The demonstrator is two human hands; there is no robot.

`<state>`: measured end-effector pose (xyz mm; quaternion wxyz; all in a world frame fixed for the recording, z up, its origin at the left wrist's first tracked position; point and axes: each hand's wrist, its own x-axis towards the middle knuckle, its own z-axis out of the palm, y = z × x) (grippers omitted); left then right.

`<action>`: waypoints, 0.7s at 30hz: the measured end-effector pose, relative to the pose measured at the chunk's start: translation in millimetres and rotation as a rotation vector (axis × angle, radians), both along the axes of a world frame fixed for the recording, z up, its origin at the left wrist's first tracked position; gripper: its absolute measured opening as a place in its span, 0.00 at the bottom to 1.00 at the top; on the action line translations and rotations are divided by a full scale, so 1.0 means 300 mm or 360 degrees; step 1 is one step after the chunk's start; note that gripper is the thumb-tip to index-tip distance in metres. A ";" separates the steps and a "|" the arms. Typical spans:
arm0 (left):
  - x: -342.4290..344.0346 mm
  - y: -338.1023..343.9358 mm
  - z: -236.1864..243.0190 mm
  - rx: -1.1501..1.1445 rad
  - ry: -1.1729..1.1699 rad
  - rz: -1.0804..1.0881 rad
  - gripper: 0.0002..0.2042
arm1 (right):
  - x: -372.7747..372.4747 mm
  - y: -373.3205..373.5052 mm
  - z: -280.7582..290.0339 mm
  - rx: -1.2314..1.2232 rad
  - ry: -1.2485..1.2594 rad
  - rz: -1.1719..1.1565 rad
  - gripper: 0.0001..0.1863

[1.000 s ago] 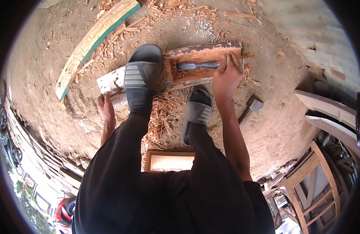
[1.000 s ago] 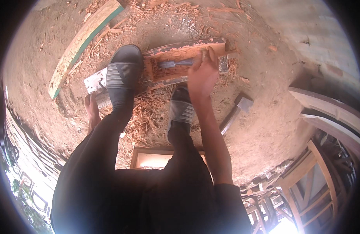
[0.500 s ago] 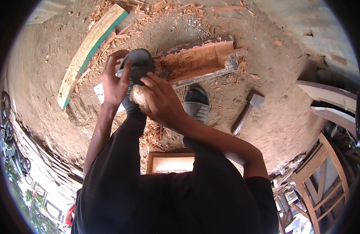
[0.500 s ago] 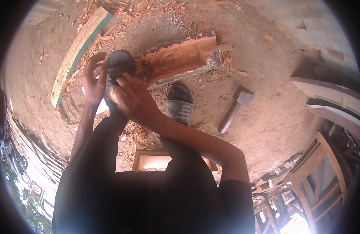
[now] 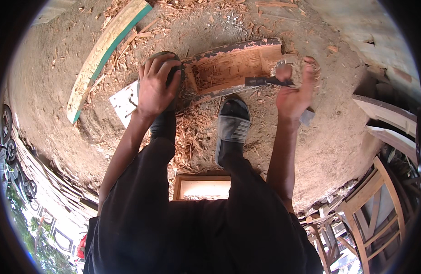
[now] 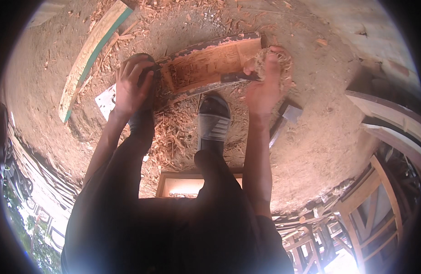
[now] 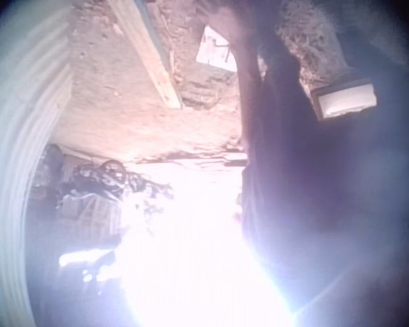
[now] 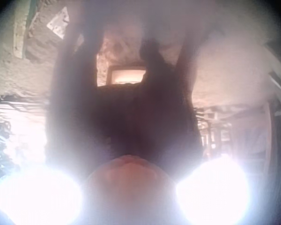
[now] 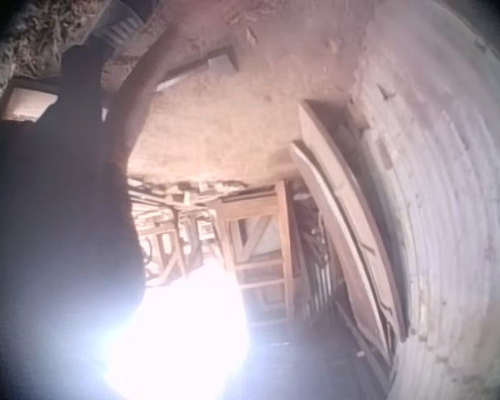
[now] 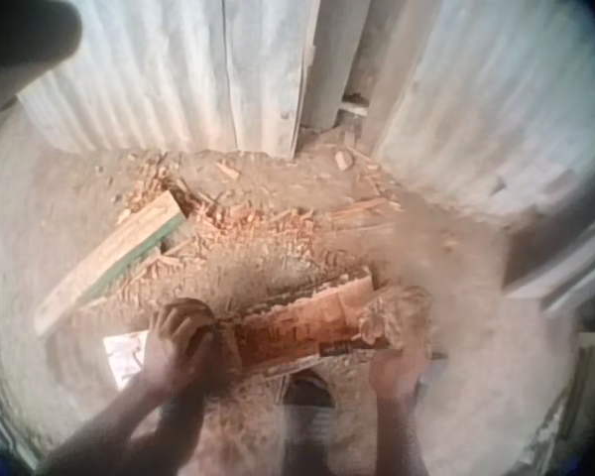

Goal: The person carves a rectangular piece of wood using a chisel and a small axe. They repeatedly strike the chisel with the axe to remove wood shavings and shape the piece. The person occasionally clears debris from the work area with their hand.

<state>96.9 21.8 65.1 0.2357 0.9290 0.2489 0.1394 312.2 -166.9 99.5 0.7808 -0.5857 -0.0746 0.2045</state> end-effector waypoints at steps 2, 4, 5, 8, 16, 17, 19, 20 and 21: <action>0.004 -0.010 -0.006 0.0024 0.0032 -0.0053 0.10 | 0.011 0.010 0.038 0.0126 0.0066 0.0034 0.16; 0.007 -0.016 -0.003 0.0036 0.0069 -0.0128 0.11 | -0.003 0.043 0.067 0.0274 0.0156 0.0051 0.17; 0.013 -0.021 -0.008 0.0019 0.0101 -0.0154 0.11 | 0.001 0.063 0.065 0.0325 0.0118 0.0087 0.17; 0.022 -0.031 -0.027 0.0009 0.0165 -0.0201 0.11 | 0.032 0.114 0.025 0.0440 0.0101 0.0184 0.16; 0.011 -0.025 -0.045 0.0024 0.0100 -0.0173 0.09 | 0.209 -0.032 -0.187 0.0332 0.0449 -0.0219 0.18; 0.013 -0.023 -0.041 0.0026 0.0106 -0.0170 0.09 | 0.196 -0.029 -0.212 0.0264 0.0429 -0.0141 0.18; 0.020 -0.025 -0.037 0.0023 0.0119 -0.0173 0.09 | 0.148 -0.017 -0.264 0.0297 0.0555 -0.0203 0.18; 0.018 -0.025 -0.034 0.0017 0.0105 -0.0171 0.09 | 0.117 0.002 -0.280 0.0317 0.0630 -0.0229 0.18; 0.016 -0.026 -0.032 0.0011 0.0091 -0.0169 0.09 | 0.098 0.019 -0.289 0.0367 0.0646 -0.0235 0.19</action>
